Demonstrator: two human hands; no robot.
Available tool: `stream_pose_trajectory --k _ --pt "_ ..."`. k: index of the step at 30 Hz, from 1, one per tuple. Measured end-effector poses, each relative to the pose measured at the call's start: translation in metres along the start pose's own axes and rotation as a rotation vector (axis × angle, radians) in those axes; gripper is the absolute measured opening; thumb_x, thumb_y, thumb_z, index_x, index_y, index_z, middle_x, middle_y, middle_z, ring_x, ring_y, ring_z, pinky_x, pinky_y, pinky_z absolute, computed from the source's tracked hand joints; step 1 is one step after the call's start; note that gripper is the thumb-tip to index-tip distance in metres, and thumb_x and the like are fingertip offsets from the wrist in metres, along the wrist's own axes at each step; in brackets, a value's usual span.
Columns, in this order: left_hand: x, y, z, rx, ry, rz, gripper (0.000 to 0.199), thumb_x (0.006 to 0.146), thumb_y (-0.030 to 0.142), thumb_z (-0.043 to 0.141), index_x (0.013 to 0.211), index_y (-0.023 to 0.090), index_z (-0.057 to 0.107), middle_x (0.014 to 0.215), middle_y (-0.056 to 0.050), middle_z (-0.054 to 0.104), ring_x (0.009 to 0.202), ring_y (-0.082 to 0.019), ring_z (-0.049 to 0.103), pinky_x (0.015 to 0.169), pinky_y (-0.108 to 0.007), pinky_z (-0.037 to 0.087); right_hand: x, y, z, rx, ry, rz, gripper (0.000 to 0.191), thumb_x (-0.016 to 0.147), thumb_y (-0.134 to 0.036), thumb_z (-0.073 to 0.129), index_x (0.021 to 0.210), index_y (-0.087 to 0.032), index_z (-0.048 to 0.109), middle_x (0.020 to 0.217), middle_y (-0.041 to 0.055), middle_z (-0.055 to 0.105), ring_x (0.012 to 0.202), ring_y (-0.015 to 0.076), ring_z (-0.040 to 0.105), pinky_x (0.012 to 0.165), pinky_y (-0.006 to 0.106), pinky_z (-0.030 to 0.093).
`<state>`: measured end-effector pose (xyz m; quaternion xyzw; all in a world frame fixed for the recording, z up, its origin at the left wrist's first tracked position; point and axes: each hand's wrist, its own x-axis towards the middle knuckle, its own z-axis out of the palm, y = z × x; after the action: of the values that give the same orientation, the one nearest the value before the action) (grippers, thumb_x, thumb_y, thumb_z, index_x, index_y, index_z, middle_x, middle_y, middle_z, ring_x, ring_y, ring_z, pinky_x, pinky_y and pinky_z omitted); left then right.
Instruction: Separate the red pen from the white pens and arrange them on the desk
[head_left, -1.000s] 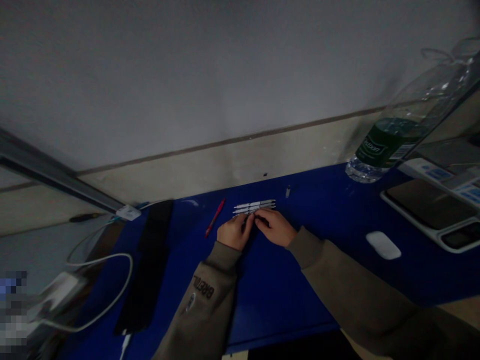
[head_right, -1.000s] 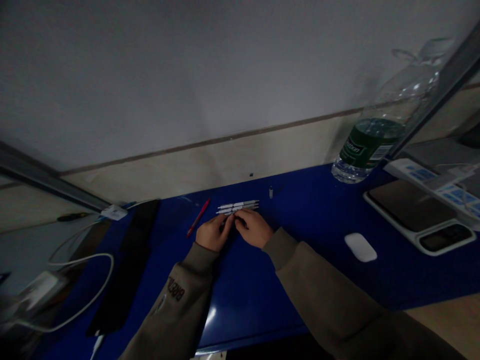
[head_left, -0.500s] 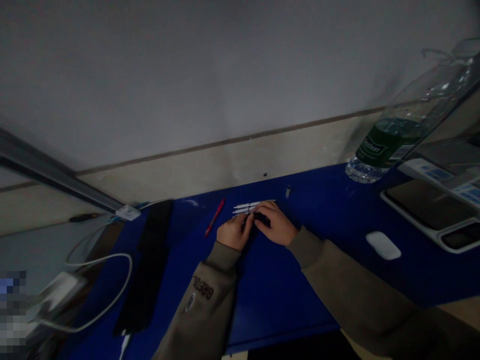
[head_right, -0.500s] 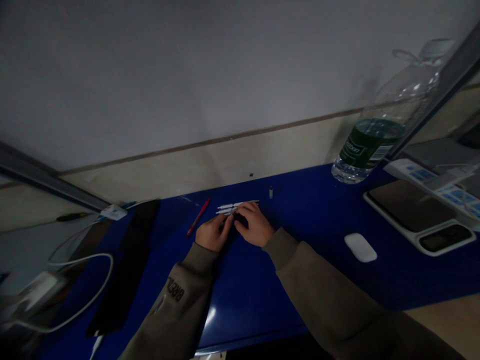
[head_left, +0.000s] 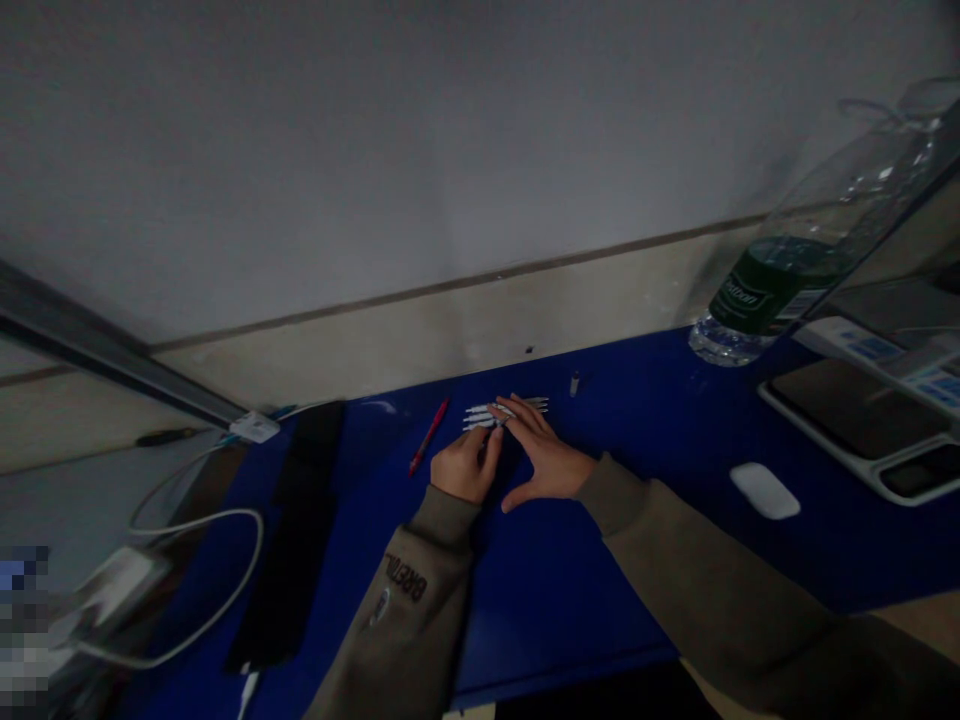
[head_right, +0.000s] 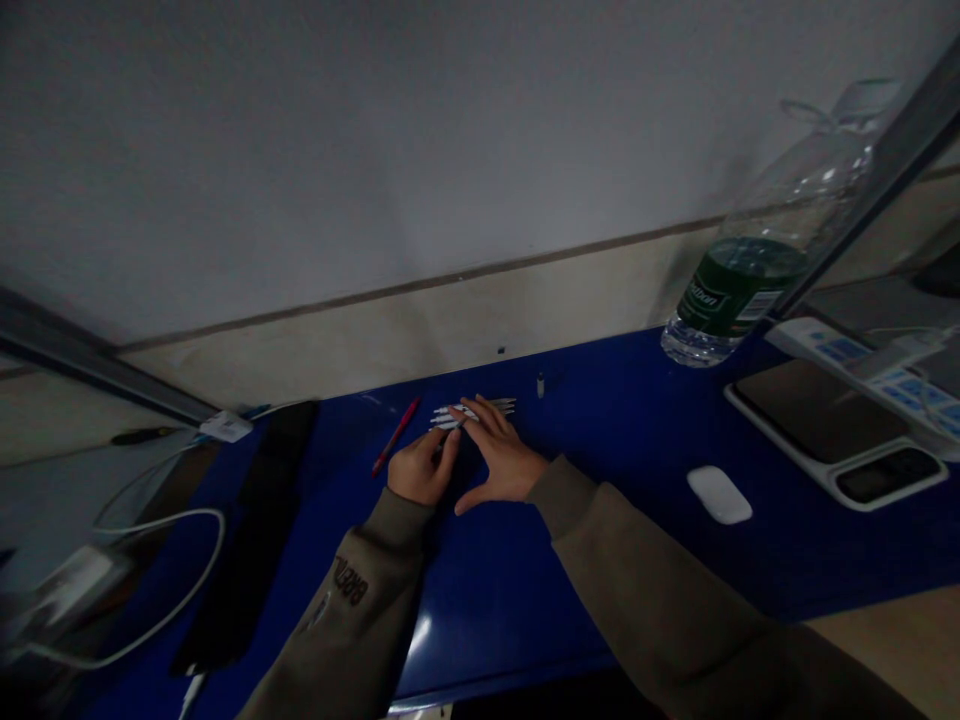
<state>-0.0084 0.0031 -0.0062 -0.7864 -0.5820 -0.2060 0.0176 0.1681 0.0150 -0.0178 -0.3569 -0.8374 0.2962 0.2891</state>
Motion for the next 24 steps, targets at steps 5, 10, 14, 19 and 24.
stream_pose_trajectory --k 5,10,14,19,24 --pt "0.0003 0.0002 0.0004 -0.019 -0.037 0.023 0.037 0.095 0.043 0.037 0.082 0.018 0.061 0.071 -0.004 0.065 0.061 -0.012 0.058 0.056 -0.023 0.035 -0.0008 0.0006 0.0019 0.006 0.014 -0.008 0.127 0.048 -0.060 0.081 0.149 -0.023 0.014 0.154 0.0140 0.014 0.144 0.0311 0.000 0.115 0.052 0.015" --pt "-0.0008 -0.0024 0.0013 -0.043 -0.051 0.043 0.037 0.095 0.042 0.038 0.083 0.018 0.062 0.071 -0.004 0.065 0.063 -0.013 0.059 0.057 -0.023 0.036 0.0011 -0.0027 -0.0009 0.124 0.149 -0.023 0.086 0.071 -0.049 0.073 0.142 -0.023 0.032 0.145 0.0140 0.035 0.138 0.0272 0.027 0.112 0.048 0.025" --pt "-0.0013 -0.0040 0.0029 -0.067 -0.091 0.113 0.035 0.095 0.042 0.038 0.088 0.019 0.063 0.072 -0.003 0.066 0.065 -0.013 0.060 0.058 -0.023 0.036 0.0050 -0.0037 -0.0034 0.218 0.318 0.010 0.020 0.091 -0.034 0.052 0.102 -0.020 0.062 0.104 0.0083 0.063 0.102 0.0197 0.058 0.091 0.037 0.046" --pt "-0.0008 -0.0027 0.0033 -0.088 -0.117 0.130 0.034 0.095 0.043 0.040 0.093 0.020 0.065 0.076 -0.003 0.067 0.065 -0.012 0.060 0.058 -0.022 0.037 0.0061 0.0010 -0.0017 0.205 0.371 0.124 0.026 0.091 -0.035 0.051 0.072 -0.018 0.060 0.068 0.0008 0.058 0.065 0.0141 0.055 0.063 0.027 0.044" --pt "-0.0013 -0.0021 0.0015 -0.122 -0.121 0.123 0.033 0.095 0.043 0.039 0.106 0.022 0.062 0.085 -0.004 0.069 0.072 -0.013 0.063 0.061 -0.022 0.040 0.0050 0.0008 -0.0032 0.258 0.335 0.118 0.023 0.090 -0.033 0.051 0.077 -0.018 0.062 0.071 0.0005 0.062 0.067 0.0133 0.056 0.065 0.026 0.044"
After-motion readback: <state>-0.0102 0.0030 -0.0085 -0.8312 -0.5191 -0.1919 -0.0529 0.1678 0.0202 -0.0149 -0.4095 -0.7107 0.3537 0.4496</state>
